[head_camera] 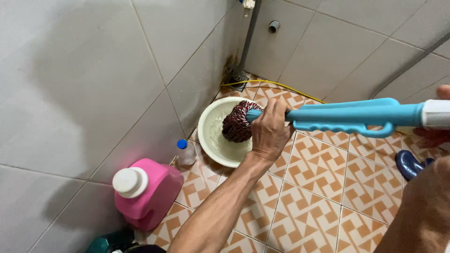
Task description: Mopping the floor starting from a bathroom and moving into a hallway using a mop and bucket.
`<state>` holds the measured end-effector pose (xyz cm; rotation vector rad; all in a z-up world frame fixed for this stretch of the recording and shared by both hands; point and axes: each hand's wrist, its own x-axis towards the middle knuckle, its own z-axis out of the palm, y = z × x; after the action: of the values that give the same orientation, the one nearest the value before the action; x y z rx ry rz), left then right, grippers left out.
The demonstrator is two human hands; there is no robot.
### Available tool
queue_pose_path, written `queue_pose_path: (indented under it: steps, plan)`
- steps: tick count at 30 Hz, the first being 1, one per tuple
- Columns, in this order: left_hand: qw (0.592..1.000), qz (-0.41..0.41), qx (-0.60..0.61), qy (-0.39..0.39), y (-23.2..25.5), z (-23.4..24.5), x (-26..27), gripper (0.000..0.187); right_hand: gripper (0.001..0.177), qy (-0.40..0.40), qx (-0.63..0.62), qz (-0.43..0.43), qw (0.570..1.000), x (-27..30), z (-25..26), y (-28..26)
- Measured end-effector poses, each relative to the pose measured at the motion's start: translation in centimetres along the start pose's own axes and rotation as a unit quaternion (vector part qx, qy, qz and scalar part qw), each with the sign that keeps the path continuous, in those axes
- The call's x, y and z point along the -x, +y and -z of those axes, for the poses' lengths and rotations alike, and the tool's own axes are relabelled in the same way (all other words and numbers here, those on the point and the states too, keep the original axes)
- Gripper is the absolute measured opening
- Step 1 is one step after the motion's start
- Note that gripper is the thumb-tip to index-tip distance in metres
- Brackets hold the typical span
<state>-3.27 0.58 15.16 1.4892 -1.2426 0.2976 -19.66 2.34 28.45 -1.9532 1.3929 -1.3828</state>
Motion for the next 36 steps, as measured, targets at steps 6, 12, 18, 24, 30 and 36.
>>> queue_pose_path:
  steps: [6,12,18,24,30,36]
  plan:
    - [0.999,0.041,-0.015,0.002,-1.3,-0.4,0.2,0.018,0.045,0.001,0.015,0.015,1.000,-0.2,-0.7,-0.4]
    - [0.983,0.143,-0.026,-0.111,-7.9,-3.6,6.3,0.038,0.014,-0.050,-0.195,-0.009,0.980,0.1,-7.8,0.8]
    - [0.943,0.176,-0.051,-0.276,-11.3,-3.6,8.6,0.065,0.016,-0.087,-0.118,0.009,0.989,0.6,-9.9,2.3]
    - [0.962,0.142,-0.048,-0.230,-12.6,-5.0,10.1,0.047,0.013,-0.038,-0.125,-0.017,0.991,1.4,-8.3,1.7]
    - [0.994,0.060,-0.021,-0.092,-6.0,-1.4,4.9,0.028,0.012,-0.018,-0.069,0.030,0.997,0.4,-3.9,3.9]
    - [0.999,0.020,-0.035,0.005,-2.2,-0.1,2.3,0.025,0.013,-0.022,-0.059,0.045,0.997,-1.9,0.5,5.1]
